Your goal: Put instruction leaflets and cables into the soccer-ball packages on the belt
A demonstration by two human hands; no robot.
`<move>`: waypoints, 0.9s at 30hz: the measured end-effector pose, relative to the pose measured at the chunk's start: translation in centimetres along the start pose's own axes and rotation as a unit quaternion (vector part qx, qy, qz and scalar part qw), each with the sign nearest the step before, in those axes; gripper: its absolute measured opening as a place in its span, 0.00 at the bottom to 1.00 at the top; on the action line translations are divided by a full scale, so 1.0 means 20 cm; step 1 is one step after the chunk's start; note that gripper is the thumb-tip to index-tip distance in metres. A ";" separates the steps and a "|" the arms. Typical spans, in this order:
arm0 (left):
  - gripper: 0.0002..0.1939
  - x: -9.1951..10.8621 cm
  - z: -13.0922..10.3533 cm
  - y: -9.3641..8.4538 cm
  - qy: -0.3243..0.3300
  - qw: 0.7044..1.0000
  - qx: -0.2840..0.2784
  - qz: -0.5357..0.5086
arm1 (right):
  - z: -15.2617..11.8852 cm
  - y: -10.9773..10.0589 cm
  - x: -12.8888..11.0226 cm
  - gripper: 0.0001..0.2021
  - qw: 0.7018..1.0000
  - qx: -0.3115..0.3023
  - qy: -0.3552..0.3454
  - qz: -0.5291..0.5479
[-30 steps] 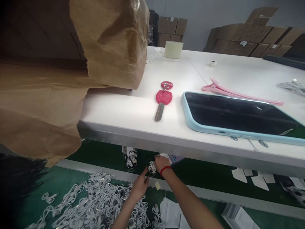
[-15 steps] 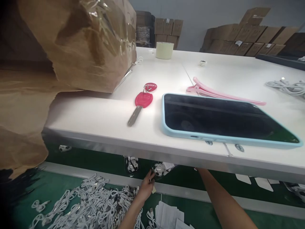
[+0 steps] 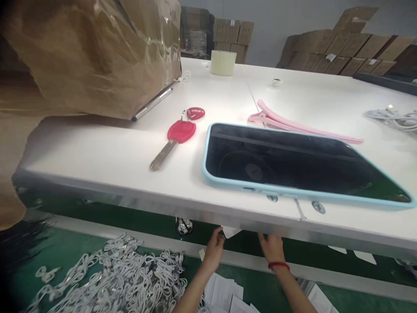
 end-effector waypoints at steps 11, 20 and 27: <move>0.34 0.27 0.10 -0.70 0.088 0.937 0.131 0.311 | -0.96 0.48 -0.22 0.31 0.953 -0.263 -0.055 -0.143; 0.23 0.36 0.02 -0.58 0.171 0.832 0.166 0.502 | -0.85 0.43 -0.11 0.15 0.970 -0.241 0.010 0.004; 0.12 0.42 0.21 -0.12 0.213 0.791 0.004 0.574 | -0.74 0.33 -0.13 0.16 0.963 -0.231 0.041 0.134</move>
Point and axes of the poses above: each hand's wrist, its own z-axis towards the middle knuckle, its own y-axis out of the palm, x = y × z, the point moved 7 cm from there along z, towards the middle knuckle, and after that the axes turned 7 degrees about y, right-handed, at the moved point
